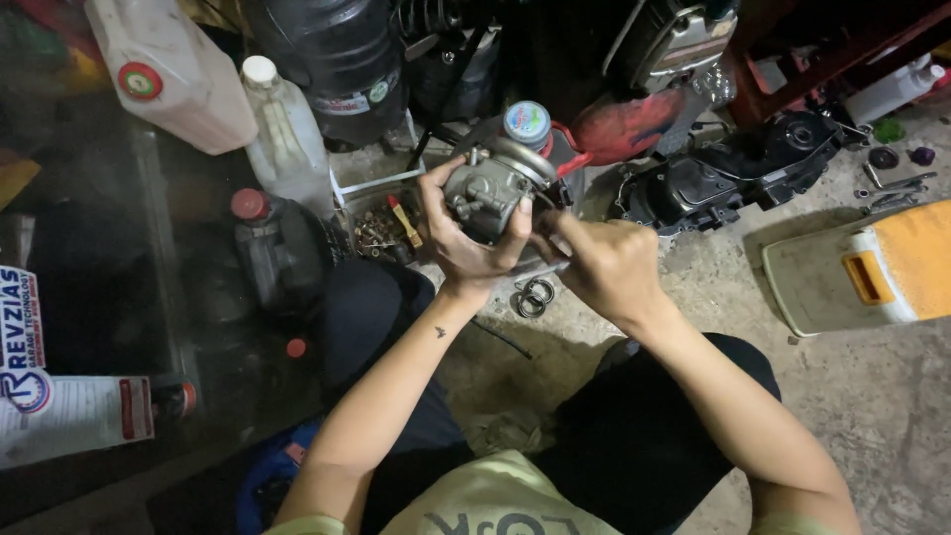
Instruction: Disassembling a motorcycle carburetor using a screwdriver to remove screws and pry components apart.
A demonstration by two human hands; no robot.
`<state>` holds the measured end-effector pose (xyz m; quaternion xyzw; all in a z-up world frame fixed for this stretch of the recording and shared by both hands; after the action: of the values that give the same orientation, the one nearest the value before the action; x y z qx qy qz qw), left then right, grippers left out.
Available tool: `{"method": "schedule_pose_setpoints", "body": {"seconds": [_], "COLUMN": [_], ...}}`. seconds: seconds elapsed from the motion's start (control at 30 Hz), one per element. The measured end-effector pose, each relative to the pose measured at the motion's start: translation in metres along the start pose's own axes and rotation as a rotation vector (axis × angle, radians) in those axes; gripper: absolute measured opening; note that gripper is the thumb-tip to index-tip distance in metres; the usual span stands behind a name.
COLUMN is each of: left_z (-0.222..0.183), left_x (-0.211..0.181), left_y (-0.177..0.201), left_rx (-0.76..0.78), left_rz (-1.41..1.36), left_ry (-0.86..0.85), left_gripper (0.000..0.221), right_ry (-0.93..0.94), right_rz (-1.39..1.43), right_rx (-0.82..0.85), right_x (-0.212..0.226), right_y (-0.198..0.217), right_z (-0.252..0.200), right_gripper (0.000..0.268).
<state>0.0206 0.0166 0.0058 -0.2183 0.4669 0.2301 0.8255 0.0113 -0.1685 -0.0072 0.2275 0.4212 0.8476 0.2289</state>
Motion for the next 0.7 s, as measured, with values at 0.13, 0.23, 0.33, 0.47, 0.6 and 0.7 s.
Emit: {"method": "schedule_pose_setpoints", "body": {"seconds": [0.13, 0.23, 0.33, 0.47, 0.6, 0.7], "left_z": [0.002, -0.001, -0.002, 0.000, 0.003, 0.002], "left_x": [-0.008, -0.003, -0.002, -0.003, -0.006, 0.001], "left_y": [0.001, -0.001, -0.001, -0.001, 0.001, -0.002], "left_rx": [0.008, 0.020, 0.013, -0.006, -0.026, -0.009], "left_rz": [0.055, 0.055, 0.083, 0.141, 0.148, 0.134], "left_ry": [-0.028, -0.025, -0.010, -0.033, -0.030, -0.053], "left_gripper": [0.062, 0.061, 0.061, 0.062, 0.060, 0.063], "right_ry": [0.329, 0.067, -0.389, -0.410, 0.115, 0.261], "right_rz": [-0.334, -0.027, 0.502, 0.669, -0.170, -0.325], "right_rx": [-0.065, -0.102, -0.077, -0.060, -0.021, -0.051], "right_x": [-0.013, -0.005, -0.001, -0.002, 0.004, 0.002], "right_y": [-0.024, -0.025, -0.017, -0.005, 0.003, -0.004], "right_z": [-0.020, -0.006, 0.011, 0.018, 0.008, 0.003], "right_gripper": [0.027, 0.012, 0.020, 0.038, 0.007, 0.015]}}
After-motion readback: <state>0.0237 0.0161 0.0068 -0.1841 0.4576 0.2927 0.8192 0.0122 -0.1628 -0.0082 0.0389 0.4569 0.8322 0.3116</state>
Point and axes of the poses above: each hand's wrist, its own z-axis towards the middle knuckle, its own y-axis out of the back of the hand, x = y × z, the point moved 3 cm from there along z, towards the middle knuckle, and after that the axes turned 14 degrees about y, right-handed, at the moved point
